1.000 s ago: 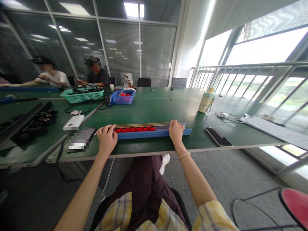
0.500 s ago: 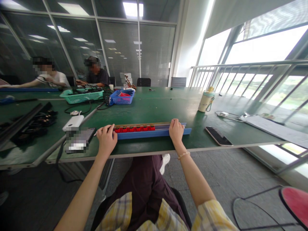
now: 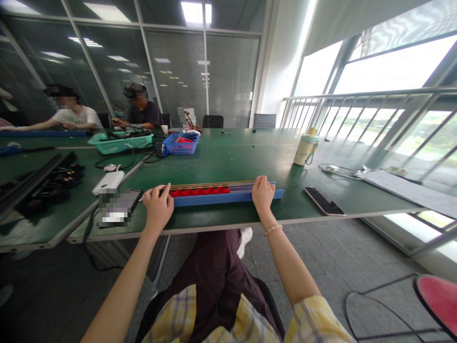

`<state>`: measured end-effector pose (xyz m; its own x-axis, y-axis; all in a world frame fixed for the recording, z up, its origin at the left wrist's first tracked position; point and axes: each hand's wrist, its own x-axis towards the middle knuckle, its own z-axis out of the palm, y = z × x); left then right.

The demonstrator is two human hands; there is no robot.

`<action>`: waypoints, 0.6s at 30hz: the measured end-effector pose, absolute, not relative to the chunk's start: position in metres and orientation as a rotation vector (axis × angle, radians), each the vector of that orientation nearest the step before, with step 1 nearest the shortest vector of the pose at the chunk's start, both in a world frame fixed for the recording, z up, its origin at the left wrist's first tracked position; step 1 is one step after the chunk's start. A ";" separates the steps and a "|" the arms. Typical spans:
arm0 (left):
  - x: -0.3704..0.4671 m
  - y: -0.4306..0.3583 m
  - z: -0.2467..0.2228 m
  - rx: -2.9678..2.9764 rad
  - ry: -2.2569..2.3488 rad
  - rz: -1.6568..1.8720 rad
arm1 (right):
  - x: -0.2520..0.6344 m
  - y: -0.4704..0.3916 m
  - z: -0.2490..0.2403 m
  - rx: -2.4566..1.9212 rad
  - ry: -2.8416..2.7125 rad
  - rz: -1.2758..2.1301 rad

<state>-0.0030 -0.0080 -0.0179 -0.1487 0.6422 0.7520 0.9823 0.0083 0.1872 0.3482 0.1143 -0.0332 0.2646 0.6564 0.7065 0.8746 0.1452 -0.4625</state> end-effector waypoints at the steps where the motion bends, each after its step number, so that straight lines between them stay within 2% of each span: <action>1: -0.003 -0.008 -0.018 -1.663 -1.830 -0.981 | 0.348 0.114 -0.033 -1.573 -1.462 -0.282; 18: -0.001 -0.008 -0.018 -1.641 -1.840 -0.964 | 0.348 0.114 -0.034 -1.574 -1.552 -0.255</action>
